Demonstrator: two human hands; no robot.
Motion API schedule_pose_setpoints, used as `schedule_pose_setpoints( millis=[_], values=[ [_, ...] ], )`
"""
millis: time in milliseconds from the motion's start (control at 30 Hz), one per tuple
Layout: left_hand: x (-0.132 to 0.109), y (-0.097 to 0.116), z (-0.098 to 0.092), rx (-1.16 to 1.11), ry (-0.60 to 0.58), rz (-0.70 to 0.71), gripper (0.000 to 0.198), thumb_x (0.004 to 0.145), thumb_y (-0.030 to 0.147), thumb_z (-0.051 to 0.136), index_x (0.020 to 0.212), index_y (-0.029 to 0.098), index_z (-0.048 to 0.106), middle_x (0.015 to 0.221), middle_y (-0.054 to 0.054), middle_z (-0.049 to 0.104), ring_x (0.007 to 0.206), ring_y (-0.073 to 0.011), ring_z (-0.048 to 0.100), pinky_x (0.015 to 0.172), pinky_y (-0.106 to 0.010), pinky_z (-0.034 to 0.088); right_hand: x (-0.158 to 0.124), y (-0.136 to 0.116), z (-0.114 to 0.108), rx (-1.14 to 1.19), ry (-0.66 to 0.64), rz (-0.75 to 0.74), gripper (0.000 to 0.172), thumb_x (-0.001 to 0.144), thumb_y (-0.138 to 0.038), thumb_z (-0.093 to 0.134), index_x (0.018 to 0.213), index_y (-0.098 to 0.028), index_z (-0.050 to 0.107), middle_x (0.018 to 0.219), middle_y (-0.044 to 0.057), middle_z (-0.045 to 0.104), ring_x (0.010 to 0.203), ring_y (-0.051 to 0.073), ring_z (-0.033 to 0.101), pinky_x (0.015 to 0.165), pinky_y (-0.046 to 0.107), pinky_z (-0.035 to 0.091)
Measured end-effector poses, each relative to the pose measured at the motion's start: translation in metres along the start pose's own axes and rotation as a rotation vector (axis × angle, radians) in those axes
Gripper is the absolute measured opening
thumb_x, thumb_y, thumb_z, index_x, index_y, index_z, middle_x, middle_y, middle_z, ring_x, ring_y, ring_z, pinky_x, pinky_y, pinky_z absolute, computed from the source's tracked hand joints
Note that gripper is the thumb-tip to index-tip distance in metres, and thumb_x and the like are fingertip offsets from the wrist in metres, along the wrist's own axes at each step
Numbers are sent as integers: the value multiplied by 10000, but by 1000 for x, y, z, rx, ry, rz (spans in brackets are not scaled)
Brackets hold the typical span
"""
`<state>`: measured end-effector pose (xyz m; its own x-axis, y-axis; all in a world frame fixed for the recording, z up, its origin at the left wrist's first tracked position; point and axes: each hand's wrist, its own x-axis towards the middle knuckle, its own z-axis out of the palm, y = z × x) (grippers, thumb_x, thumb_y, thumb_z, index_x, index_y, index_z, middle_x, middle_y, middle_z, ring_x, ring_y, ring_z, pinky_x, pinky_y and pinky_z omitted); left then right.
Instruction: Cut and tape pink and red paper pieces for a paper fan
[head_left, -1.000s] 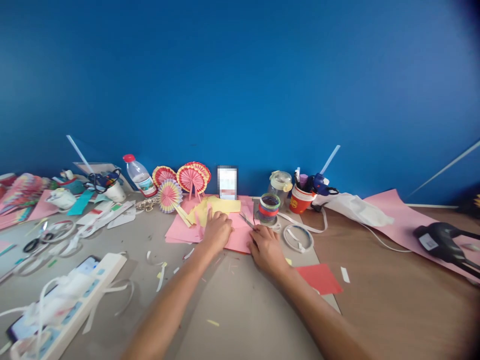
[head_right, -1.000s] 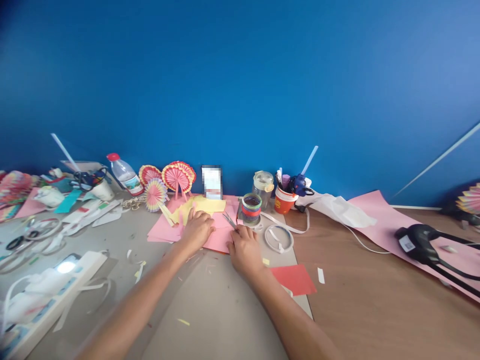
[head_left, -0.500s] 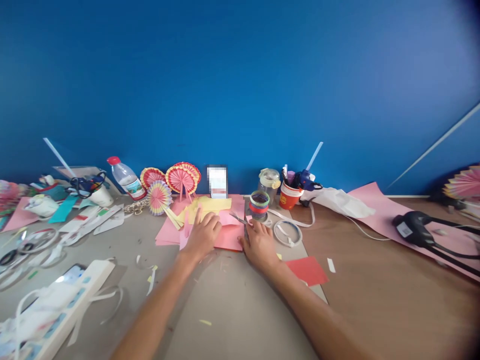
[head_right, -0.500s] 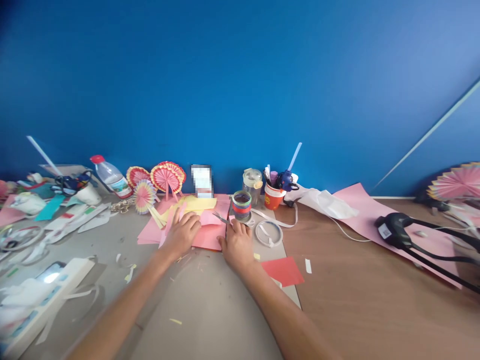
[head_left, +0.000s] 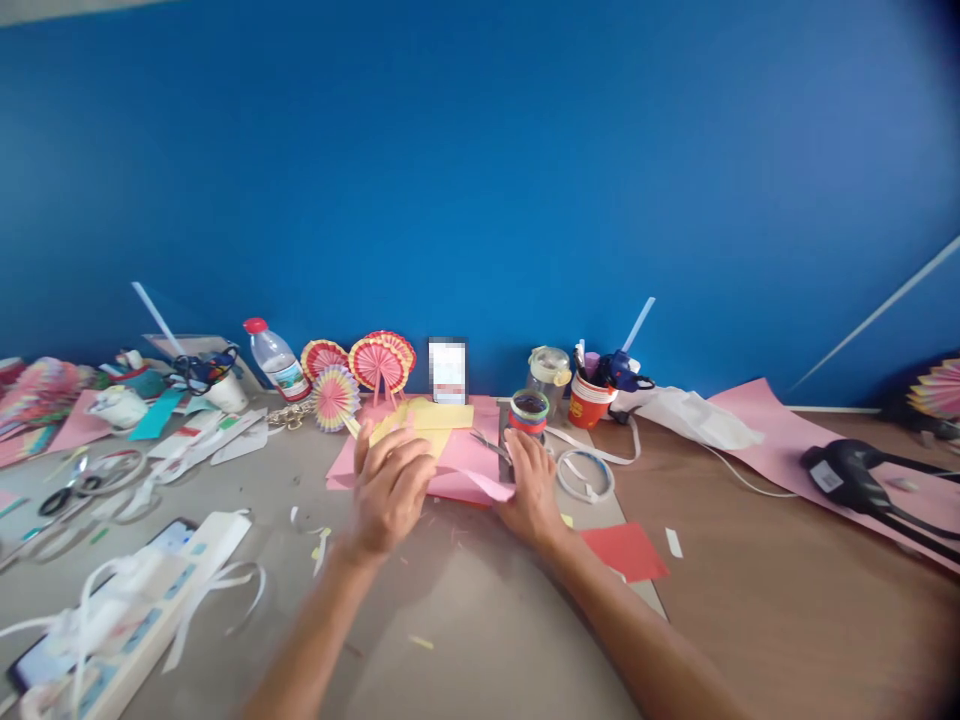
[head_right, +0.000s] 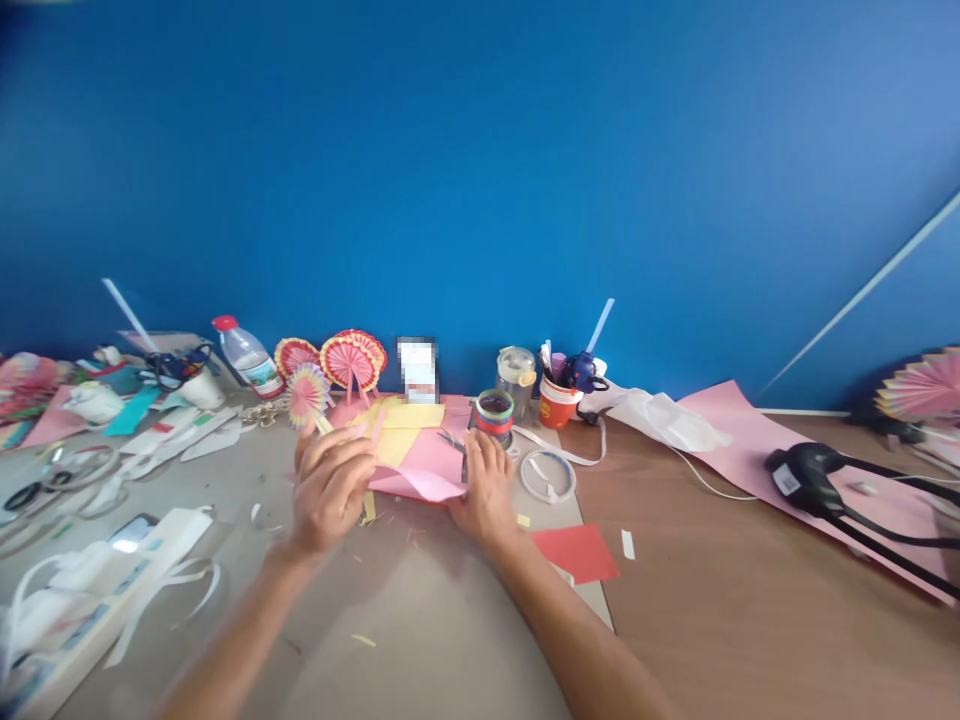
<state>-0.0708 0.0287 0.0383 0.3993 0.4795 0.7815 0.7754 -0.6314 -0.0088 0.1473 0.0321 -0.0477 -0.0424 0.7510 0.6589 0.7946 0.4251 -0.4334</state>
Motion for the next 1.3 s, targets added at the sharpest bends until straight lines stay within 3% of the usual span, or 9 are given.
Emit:
schedule_pose_setpoints(
  millis=[200, 433, 533, 633, 767, 867, 1000, 1167, 1300],
  values=[
    [-24, 9, 6, -124, 141, 4, 177, 862, 72, 521, 934, 210, 604, 990, -52, 680, 1088, -208, 571, 1041, -486, 397, 15, 3, -20, 229, 130, -133, 296, 756, -63, 455, 926, -209, 650, 956, 70, 643, 956, 239, 579, 832, 397, 392],
    [-57, -2, 31, -346, 130, -333, 179, 824, 93, 516, 903, 193, 642, 1105, -97, 544, 1022, -222, 572, 855, -380, 498, 18, -30, -56, 140, 189, -393, 291, 768, -42, 512, 987, -220, 584, 1013, 89, 556, 909, 234, 530, 748, 386, 405],
    [-65, 0, 30, -450, 47, -318, 120, 833, 156, 513, 872, 178, 625, 1064, -94, 595, 1011, -225, 607, 837, -359, 521, 0, -40, -72, 107, 70, -554, 323, 772, -3, 482, 1004, -213, 556, 993, 87, 563, 865, 220, 514, 712, 369, 401],
    [-72, 6, 15, -566, -149, -296, 150, 810, 180, 563, 938, 182, 641, 1095, -100, 654, 1030, -222, 636, 854, -341, 535, -31, -36, -82, 124, -91, -626, 318, 777, 13, 449, 1006, -185, 545, 957, 88, 581, 816, 205, 504, 694, 362, 406],
    [-81, 15, -4, -717, -608, -275, 426, 772, 11, 477, 1104, 215, 649, 1342, -102, 550, 1214, -197, 548, 977, -333, 481, -68, -16, -82, 127, -202, -509, 307, 781, 6, 429, 991, -180, 555, 979, 98, 585, 838, 220, 510, 699, 375, 415],
    [-88, 21, -3, -678, -797, -189, 592, 706, -84, 380, 1112, 239, 666, 1418, -65, 484, 1260, -178, 508, 1026, -319, 445, -79, -8, -78, 125, -295, -407, 302, 804, -40, 453, 1049, -179, 563, 1080, 126, 571, 1012, 270, 500, 802, 434, 444],
    [-94, 27, 5, -567, -836, -78, 581, 727, -77, 377, 1095, 255, 680, 1392, -43, 516, 1285, -190, 475, 1076, -365, 405, -78, -8, -75, 156, -438, -392, 353, 819, -81, 478, 1144, -192, 558, 1139, 129, 577, 1120, 286, 472, 894, 481, 440],
    [-99, 25, 4, -469, -856, 28, 698, 628, -98, 409, 1165, 289, 629, 1432, -11, 478, 1391, -277, 302, 1141, -608, 188, -76, -8, -73, 242, -516, -384, 364, 795, -95, 491, 1135, -199, 569, 1141, 130, 588, 1135, 266, 506, 938, 477, 446],
    [-101, 23, 3, -464, -865, 43, 740, 558, -108, 402, 1154, 274, 620, 1454, -9, 451, 1435, -304, 175, 1136, -642, 135, -75, -3, -74, 285, -543, -383, 433, 764, -107, 503, 1189, -182, 544, 1173, 145, 585, 1193, 278, 491, 1001, 502, 414]
  ],
)
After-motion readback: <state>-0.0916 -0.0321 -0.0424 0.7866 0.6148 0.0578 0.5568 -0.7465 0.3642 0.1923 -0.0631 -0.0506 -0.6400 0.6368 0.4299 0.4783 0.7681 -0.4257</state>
